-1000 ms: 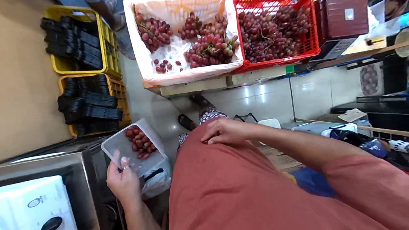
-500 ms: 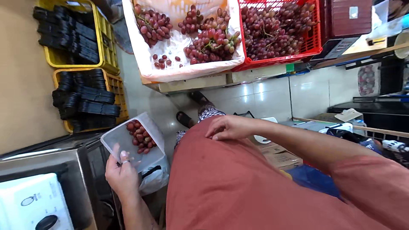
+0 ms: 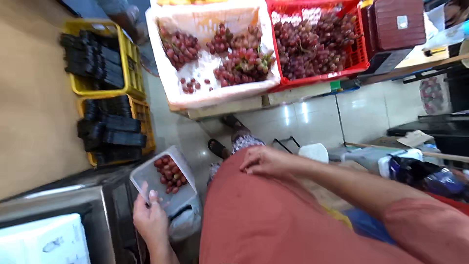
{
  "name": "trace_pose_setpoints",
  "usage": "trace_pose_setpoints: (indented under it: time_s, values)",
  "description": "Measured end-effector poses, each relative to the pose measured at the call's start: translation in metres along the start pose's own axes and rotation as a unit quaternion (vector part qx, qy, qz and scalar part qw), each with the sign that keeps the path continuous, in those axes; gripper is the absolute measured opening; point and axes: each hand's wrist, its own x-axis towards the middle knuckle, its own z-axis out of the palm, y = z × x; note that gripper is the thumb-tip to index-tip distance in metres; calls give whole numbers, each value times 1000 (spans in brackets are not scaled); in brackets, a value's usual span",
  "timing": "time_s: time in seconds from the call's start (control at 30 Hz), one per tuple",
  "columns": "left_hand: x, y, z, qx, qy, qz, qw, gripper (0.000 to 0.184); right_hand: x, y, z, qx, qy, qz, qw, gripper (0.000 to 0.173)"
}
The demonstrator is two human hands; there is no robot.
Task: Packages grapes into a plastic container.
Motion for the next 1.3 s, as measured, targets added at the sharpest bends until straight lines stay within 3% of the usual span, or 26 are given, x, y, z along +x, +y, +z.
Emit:
trace_pose_setpoints:
  time_s: [0.17,0.3,0.43,0.63,0.73,0.9,1.0,1.13,1.23,1.3]
  values:
    - [4,-3,-3,-21,-8,13,1000,41,-40,-40,-28,81,-81,13,993,20]
    - [10,4,0,-23,12,22,999,40,-20,-41,-33,57,58,3,997,22]
    - [7,19,-2,-27,-1,33,999,41,-9,-41,-58,204,154,39,966,26]
    - [13,15,-17,-36,-6,31,999,39,-22,-36,-50,312,124,76,939,27]
    - [15,14,-17,-23,-5,40,999,39,-23,-37,-41,362,106,101,921,36]
    - [23,13,-13,-36,-2,27,999,38,-21,-38,-38,461,63,91,881,24]
    - [27,14,-10,-44,-4,28,999,38,-12,-45,-36,406,59,93,907,23]
    - [27,19,-5,-41,-6,18,999,39,12,-47,-11,95,27,40,994,22]
    - [32,10,-2,-54,-12,57,997,40,5,-61,-31,-44,-44,-2,998,20]
    - [43,-9,3,-45,-5,105,993,37,-12,-70,-46,-63,-88,8,994,18]
